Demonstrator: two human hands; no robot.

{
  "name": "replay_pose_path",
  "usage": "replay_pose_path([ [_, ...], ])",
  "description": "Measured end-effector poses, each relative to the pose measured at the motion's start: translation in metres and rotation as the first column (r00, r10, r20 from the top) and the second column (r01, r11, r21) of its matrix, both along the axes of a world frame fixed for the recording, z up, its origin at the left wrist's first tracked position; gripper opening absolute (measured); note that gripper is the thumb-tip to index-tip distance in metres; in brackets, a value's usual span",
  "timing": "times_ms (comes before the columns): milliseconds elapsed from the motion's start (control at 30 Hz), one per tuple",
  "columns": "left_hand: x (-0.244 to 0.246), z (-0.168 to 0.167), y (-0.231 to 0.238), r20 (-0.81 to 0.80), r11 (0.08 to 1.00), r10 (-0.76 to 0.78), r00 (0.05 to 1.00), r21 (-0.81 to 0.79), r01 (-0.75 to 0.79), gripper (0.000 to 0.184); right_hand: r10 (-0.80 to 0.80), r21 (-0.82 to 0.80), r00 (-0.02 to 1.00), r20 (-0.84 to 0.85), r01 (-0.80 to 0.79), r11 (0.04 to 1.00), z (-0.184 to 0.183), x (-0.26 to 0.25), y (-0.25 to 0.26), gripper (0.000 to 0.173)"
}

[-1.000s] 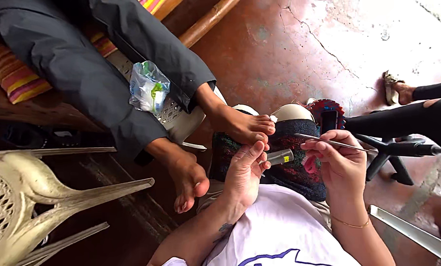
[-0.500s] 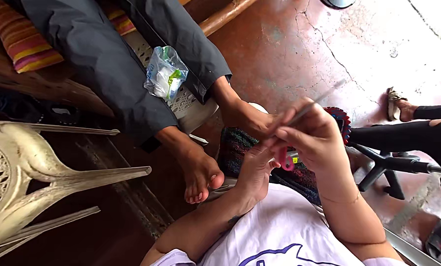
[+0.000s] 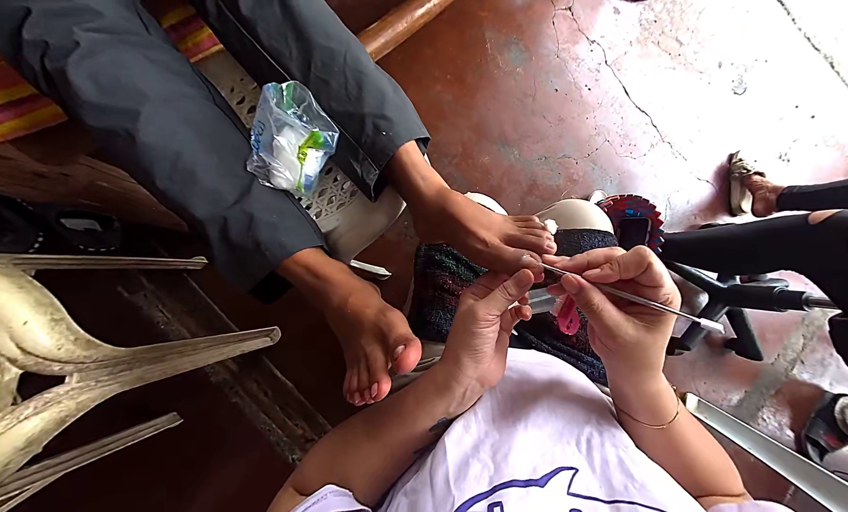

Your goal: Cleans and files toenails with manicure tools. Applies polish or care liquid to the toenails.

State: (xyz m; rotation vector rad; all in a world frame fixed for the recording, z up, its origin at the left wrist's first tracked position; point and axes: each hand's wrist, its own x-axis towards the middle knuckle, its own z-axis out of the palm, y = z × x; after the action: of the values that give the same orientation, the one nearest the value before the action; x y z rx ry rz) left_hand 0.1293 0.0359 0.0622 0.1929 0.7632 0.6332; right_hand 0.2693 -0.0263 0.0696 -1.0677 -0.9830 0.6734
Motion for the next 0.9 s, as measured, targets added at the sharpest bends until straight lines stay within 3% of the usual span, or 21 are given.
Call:
replay_pose_path([
  [367, 0.000, -0.002, 0.000, 0.008, 1.000, 0.003, 1.000, 0.010, -0.003, 0.016, -0.003, 0.014, 1.000, -0.001, 0.003, 1.000, -0.004, 0.000, 0.000, 0.017],
  [700, -0.001, -0.004, -0.001, 0.005, 0.999, 0.002, 1.000, 0.045, -0.002, 0.016, 0.048, 0.046, 0.974, 0.221, -0.059, 0.997, -0.008, 0.010, -0.004, 0.017],
  [900, 0.000, -0.007, -0.002, 0.013, 0.996, 0.002, 1.000, 0.089, -0.003, 0.015, 0.030, 0.046, 0.988, 0.151, -0.037, 0.998, -0.010, 0.007, -0.005, 0.017],
])
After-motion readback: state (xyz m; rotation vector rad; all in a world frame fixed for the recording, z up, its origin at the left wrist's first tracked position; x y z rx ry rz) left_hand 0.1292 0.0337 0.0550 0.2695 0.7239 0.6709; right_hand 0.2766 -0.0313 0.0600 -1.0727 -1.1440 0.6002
